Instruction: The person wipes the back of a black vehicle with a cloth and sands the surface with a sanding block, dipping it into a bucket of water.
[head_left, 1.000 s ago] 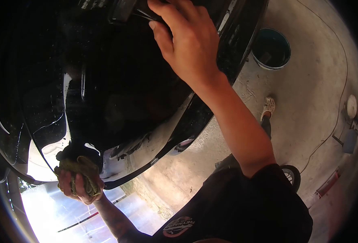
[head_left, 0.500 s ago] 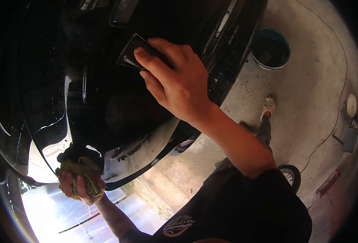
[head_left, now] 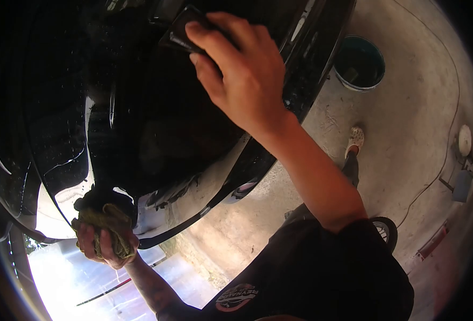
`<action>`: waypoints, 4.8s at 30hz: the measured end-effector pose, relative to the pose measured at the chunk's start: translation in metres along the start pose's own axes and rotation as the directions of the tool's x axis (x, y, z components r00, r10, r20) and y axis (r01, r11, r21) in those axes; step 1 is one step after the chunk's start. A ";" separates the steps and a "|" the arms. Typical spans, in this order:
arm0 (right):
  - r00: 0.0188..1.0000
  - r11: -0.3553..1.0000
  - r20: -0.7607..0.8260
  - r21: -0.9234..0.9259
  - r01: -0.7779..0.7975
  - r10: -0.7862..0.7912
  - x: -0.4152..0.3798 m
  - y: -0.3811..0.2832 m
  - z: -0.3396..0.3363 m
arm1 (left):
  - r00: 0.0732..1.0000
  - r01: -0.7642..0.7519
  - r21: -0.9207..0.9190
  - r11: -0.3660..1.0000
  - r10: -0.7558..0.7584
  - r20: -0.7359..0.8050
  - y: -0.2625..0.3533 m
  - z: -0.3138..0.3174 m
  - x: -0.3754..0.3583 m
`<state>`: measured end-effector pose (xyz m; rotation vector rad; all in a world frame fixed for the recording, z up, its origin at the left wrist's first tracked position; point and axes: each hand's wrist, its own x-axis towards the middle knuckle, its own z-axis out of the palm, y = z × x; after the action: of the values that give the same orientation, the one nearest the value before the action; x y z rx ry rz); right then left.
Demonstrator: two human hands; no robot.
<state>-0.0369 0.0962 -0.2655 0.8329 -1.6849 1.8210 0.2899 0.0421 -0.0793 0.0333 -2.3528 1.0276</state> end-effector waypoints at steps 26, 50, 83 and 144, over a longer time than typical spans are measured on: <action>0.993 0.997 0.117 0.079 -0.021 0.012 -0.037 -0.042 -0.003 | 1.000 0.002 0.044 0.999 -0.001 -0.012 -0.001 0.003 -0.001; 0.988 0.997 0.147 0.065 0.040 -0.049 -0.044 -0.037 -0.008 | 0.998 -0.060 -0.029 0.998 0.060 0.015 -0.007 -0.004 -0.003; 0.979 0.986 0.192 0.132 -0.100 0.074 -0.036 -0.058 -0.010 | 0.998 -0.055 -0.007 0.998 0.055 0.004 -0.007 -0.003 -0.003; 0.996 0.998 -0.068 -0.017 -0.056 0.055 0.018 0.013 0.004 | 0.998 -0.050 0.005 0.999 0.050 0.035 -0.006 -0.005 0.001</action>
<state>-0.0588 0.0908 -0.2608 0.7157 -1.6953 1.8466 0.2923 0.0415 -0.0725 -0.0059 -2.3931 1.0654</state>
